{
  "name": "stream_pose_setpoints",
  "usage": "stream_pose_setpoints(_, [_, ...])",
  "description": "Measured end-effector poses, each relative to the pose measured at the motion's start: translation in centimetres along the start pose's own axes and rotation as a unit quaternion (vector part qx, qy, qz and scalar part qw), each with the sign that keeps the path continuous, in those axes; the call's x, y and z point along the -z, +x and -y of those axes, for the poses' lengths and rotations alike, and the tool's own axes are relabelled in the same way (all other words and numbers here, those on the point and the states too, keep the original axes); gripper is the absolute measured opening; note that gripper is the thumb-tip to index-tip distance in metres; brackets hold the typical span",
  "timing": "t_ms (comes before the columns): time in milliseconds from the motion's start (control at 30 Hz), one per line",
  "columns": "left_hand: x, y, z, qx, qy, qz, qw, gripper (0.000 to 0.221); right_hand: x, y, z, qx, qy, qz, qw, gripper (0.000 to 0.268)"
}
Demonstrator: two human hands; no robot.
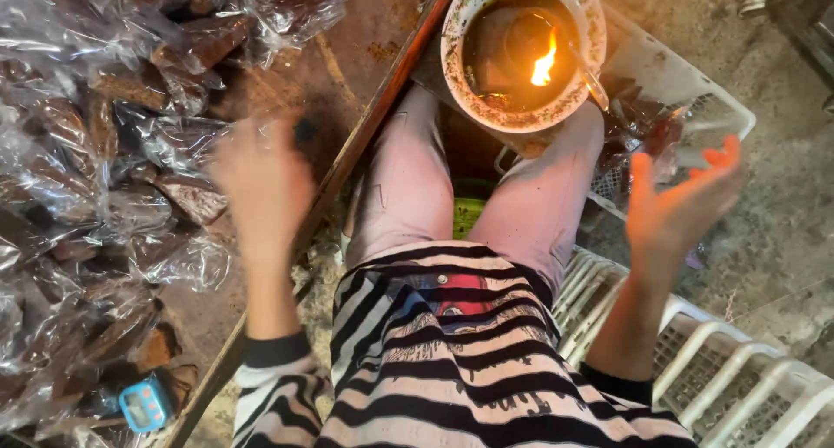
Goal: Sealing small plastic bags by passing the folded edges over a candle flame
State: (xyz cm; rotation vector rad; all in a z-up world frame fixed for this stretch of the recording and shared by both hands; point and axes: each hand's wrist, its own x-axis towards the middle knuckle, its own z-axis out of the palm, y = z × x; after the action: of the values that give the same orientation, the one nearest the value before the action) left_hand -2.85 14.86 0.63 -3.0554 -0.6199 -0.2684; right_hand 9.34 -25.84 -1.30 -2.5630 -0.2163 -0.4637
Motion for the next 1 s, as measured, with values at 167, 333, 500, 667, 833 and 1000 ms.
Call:
stream_pose_setpoints(167, [-5.8,-0.5,7.4,0.015,0.105,-0.07,0.992,0.033,-0.5,0.1,1.3,0.0,0.072,0.013,0.997,0.058])
stream_pose_setpoints(333, [-3.1,1.8,3.9,0.007,-0.05,-0.096,0.994,0.012,-1.0,-0.1,6.6,-0.082,0.14,0.078,0.984,0.042])
stream_pose_setpoints(500, [0.7,1.4,-5.7,0.064,-0.515,-0.133,0.844,0.019,-2.5,-2.1,13.5,-0.011,0.391,0.156,0.907,0.059])
stream_pose_setpoints(667, [0.1,-0.5,-13.7,-0.016,-0.667,-0.082,0.741,0.024,-2.8,-2.2,14.9,0.006,0.392,0.19,0.9,0.067])
stream_pose_setpoints(833, [-2.5,-3.2,-17.1,0.004,-0.79,0.045,0.612,0.067,-3.4,-2.6,13.4,-0.114,0.585,0.114,0.795,0.043])
stream_pose_setpoints(1000, [-3.9,-4.3,-16.4,0.095,-0.809,0.124,0.567,0.036,-3.2,-1.9,9.8,-0.028,0.563,0.035,0.825,0.08])
